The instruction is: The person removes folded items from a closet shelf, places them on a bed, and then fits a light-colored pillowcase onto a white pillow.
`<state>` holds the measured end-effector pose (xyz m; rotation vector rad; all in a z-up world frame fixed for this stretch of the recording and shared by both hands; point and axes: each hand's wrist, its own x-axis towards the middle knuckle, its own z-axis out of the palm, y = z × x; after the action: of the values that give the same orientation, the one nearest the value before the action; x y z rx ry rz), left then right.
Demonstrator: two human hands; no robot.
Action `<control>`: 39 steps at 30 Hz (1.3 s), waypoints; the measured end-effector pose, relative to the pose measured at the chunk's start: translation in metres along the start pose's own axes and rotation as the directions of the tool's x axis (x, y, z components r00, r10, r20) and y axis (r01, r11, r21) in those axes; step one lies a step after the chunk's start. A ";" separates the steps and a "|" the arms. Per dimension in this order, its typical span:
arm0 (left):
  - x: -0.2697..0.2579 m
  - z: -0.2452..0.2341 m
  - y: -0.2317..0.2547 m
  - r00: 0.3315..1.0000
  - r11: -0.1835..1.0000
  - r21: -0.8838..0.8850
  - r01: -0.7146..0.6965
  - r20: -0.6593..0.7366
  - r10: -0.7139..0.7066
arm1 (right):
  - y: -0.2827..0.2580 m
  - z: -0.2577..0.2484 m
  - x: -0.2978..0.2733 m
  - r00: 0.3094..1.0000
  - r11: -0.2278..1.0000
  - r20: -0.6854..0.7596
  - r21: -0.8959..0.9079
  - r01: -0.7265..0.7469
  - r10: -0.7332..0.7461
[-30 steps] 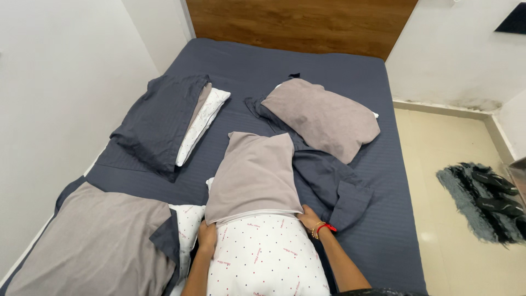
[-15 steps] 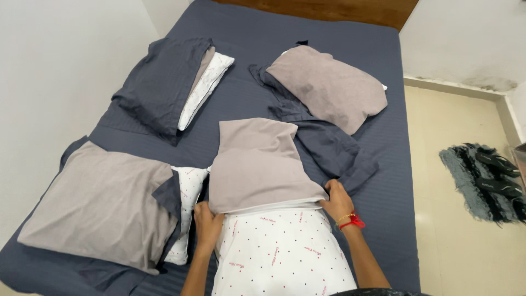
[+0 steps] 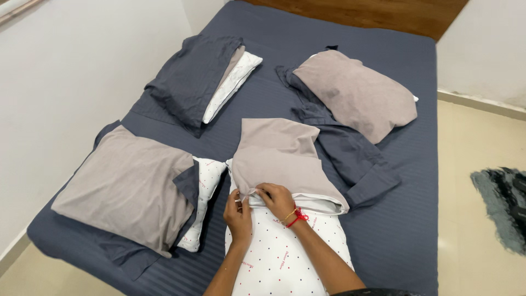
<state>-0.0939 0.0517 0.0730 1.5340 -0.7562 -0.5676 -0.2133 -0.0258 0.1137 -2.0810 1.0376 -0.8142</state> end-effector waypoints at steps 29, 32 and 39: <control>0.029 -0.025 -0.010 0.999 0.999 -0.038 0.026 -0.028 -0.027 | 0.023 -0.017 -0.014 0.980 0.971 -0.179 -0.233 0.047 -0.091; 0.047 -0.040 -0.016 0.994 0.998 -0.037 0.046 -0.101 -0.049 | 0.031 -0.051 -0.031 0.982 0.938 -0.183 -0.346 -0.028 -0.039; 0.050 -0.044 0.014 0.876 0.737 0.595 -0.320 -0.112 0.470 | 0.087 -0.112 -0.088 0.771 0.819 -0.358 -0.030 -0.573 0.526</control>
<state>-0.0299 0.0434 0.0957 1.8577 -1.0742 0.2123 -0.3791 -0.0238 0.0912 -1.6116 1.8320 -0.8108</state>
